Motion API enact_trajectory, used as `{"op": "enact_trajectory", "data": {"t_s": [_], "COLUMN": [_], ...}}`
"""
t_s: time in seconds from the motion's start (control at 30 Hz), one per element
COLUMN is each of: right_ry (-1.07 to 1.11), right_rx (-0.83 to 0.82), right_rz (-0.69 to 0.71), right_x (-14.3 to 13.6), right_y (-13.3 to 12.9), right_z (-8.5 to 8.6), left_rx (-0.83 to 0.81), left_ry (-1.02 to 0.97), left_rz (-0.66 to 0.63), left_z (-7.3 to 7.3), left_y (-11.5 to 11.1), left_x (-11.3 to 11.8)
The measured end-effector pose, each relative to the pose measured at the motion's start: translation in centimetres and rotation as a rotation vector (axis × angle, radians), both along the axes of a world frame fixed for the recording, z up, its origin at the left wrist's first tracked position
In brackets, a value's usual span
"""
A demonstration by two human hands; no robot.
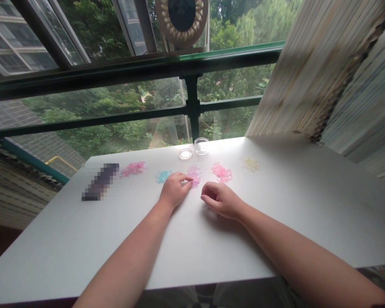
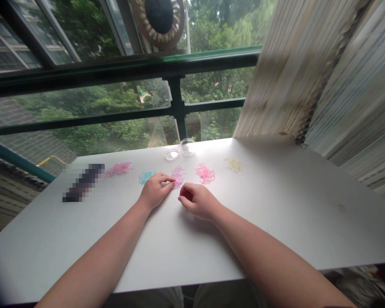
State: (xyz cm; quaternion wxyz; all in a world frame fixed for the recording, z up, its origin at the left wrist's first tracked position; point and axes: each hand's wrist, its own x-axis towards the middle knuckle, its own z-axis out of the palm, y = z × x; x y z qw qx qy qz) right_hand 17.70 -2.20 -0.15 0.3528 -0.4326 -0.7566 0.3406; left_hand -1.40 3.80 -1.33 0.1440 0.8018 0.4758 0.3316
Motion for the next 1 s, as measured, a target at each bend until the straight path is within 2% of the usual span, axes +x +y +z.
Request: {"op": "enact_trajectory", "data": {"t_s": [0.33, 0.73, 1.0], "right_ry": [-0.017, -0.029, -0.049], "right_rx": [0.006, 0.005, -0.006], "right_rz": [0.009, 0.012, 0.008], "right_x": [0.1, 0.0, 0.2], "right_y": [0.1, 0.0, 0.1], "right_z": [-0.1, 0.2, -0.1], "left_rx": [0.016, 0.108, 0.103], "left_ry": [0.042, 0.141, 0.135], "left_rz": [-0.014, -0.043, -0.001], "left_z": [0.1, -1.1, -0.5], "left_y": [-0.2, 0.2, 0.0], "left_x": [-0.3, -0.4, -0.6]}}
